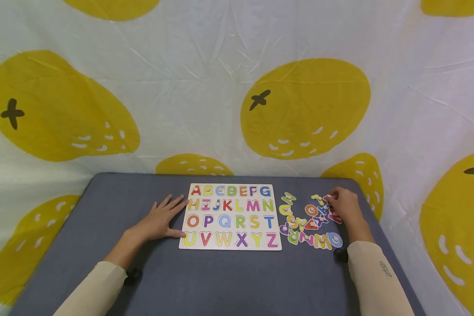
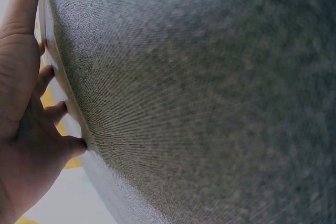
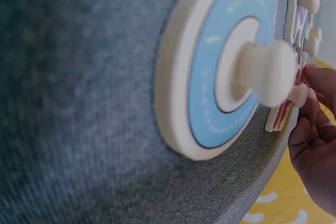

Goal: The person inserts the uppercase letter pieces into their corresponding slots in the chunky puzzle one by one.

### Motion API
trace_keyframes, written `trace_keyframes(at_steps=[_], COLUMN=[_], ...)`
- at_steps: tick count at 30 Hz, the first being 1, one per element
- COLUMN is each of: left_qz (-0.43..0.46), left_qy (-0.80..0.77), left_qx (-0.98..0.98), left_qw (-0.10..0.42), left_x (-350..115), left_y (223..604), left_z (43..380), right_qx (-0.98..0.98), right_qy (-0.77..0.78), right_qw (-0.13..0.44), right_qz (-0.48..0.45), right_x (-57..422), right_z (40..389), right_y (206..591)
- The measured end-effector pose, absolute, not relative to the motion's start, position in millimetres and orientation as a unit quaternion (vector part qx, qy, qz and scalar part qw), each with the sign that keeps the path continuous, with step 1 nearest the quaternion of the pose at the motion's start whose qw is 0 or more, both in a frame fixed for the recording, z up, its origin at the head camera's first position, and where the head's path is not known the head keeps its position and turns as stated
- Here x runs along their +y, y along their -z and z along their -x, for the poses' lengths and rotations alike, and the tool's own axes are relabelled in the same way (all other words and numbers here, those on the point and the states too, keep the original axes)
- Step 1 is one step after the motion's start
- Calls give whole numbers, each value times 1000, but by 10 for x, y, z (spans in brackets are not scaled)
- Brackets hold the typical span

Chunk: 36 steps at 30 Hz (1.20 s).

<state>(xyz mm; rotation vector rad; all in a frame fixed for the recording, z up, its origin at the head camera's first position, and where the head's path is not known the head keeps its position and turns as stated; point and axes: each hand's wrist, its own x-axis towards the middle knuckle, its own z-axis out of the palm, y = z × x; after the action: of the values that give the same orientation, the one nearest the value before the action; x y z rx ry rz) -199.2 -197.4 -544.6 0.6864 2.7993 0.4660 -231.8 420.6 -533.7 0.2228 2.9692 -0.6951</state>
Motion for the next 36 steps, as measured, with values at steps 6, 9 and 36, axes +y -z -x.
trace_keyframes(at_steps=[6, 9, 36], left_qz=[-235, -234, -235], left_qy=[-156, -158, -156], left_qx=[952, 952, 953], left_qw=[115, 116, 111], left_x=[-1971, -1969, -1959], left_y=[5444, 5432, 5412], left_z=[1993, 1995, 1973], right_qx=[967, 966, 957], right_qy=[238, 243, 271], right_qw=[36, 24, -30], right_qz=[-83, -82, 100], right_x=[4174, 4141, 2892], right_z=[2294, 2281, 2251], right_y=[5330, 5297, 5099])
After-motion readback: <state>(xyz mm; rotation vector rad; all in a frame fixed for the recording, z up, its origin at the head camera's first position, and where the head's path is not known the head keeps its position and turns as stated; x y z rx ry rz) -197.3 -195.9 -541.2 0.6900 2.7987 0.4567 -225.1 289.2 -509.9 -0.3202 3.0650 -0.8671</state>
